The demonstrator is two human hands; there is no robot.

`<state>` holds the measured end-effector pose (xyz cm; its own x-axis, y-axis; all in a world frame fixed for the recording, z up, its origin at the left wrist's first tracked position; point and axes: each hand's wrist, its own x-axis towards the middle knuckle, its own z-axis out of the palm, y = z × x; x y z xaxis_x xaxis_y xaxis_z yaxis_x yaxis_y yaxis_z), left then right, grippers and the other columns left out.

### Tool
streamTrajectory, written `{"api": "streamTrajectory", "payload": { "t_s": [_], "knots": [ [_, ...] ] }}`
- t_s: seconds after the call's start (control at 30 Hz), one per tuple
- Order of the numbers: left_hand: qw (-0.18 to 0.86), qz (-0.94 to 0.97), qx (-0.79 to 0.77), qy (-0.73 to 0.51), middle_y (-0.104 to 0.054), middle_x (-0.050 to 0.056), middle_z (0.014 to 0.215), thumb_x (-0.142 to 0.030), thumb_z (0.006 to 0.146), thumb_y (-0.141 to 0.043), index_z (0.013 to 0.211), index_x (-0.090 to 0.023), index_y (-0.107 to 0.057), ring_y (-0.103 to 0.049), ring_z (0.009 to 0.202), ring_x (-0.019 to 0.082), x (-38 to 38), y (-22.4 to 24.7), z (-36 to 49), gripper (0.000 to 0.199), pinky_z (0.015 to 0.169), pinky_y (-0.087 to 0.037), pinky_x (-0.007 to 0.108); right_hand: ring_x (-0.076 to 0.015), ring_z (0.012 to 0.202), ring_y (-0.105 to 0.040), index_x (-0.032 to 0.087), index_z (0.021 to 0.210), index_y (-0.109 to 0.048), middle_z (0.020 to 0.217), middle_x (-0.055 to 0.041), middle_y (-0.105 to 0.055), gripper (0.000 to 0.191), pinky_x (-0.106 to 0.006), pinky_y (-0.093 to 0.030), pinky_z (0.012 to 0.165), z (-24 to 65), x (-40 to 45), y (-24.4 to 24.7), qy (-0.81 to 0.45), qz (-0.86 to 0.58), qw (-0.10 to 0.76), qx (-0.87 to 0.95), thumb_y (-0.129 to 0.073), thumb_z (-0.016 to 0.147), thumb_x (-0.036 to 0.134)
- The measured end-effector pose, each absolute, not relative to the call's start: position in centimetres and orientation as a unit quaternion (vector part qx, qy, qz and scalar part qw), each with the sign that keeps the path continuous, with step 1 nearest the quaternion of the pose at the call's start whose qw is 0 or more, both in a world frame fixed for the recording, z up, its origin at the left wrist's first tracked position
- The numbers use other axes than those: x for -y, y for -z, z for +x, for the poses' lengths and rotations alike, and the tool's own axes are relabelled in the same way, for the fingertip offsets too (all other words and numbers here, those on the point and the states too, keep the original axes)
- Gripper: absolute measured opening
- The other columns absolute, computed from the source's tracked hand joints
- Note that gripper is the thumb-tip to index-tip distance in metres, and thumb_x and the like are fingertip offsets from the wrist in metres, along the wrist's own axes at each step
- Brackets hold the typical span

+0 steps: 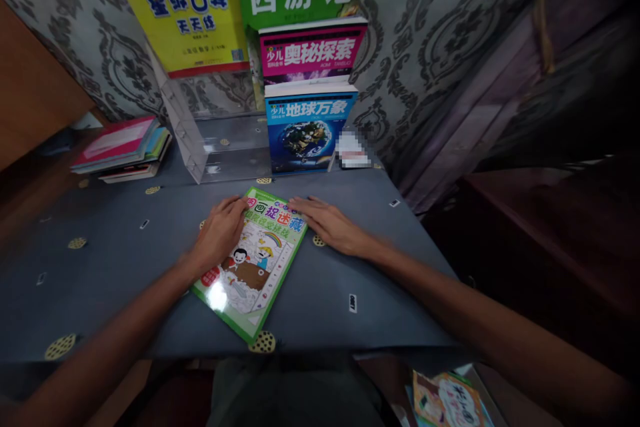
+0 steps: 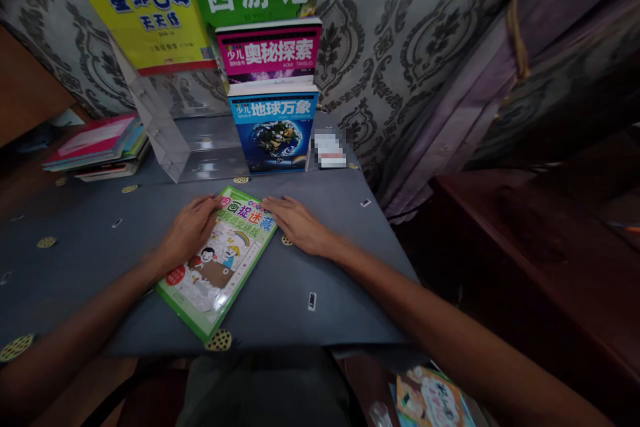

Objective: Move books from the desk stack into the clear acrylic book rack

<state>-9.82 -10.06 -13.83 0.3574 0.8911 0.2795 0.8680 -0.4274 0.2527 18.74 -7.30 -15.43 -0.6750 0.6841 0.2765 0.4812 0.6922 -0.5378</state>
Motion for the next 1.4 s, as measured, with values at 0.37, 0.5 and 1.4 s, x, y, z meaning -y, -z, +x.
{"api": "streamTrajectory", "payload": {
  "t_s": [0.37,0.5,1.4],
  "knots": [
    [-0.03,0.876,-0.474,-0.084,-0.067,0.016,0.125,-0.014,0.098,-0.037,0.118,-0.014,-0.061,-0.052,0.128,0.031,10.9,11.3,-6.5,0.031,0.106,-0.045,0.05,-0.0239,0.114,-0.069,0.02,0.128,-0.067,0.122,-0.009,-0.075,0.038,-0.046,-0.054,0.101,21.7,9.8,14.4,-0.213,-0.375,0.325,0.842,-0.042,0.1,0.022],
    [0.001,0.887,-0.455,-0.077,-0.066,0.013,0.116,-0.04,0.102,-0.046,0.111,-0.016,-0.061,-0.057,0.112,0.029,12.1,10.4,-2.3,0.03,0.099,-0.048,0.047,-0.0216,0.1,-0.073,0.02,0.125,-0.068,0.107,-0.0067,-0.079,0.035,-0.041,-0.057,0.092,21.7,9.9,13.9,-0.262,-0.409,0.35,0.801,-0.046,0.098,0.021],
    [-0.08,0.858,-0.508,0.0,-0.073,0.013,0.096,-0.031,0.1,-0.042,0.094,-0.017,-0.066,-0.068,0.093,0.028,13.9,9.2,1.3,0.028,0.067,-0.053,0.035,-0.0194,0.091,-0.073,0.014,0.119,-0.067,0.098,-0.0078,-0.08,0.031,-0.037,-0.055,0.086,22.4,9.4,14.0,-0.376,-0.392,0.414,0.731,-0.048,0.097,0.022]
  ]
}}
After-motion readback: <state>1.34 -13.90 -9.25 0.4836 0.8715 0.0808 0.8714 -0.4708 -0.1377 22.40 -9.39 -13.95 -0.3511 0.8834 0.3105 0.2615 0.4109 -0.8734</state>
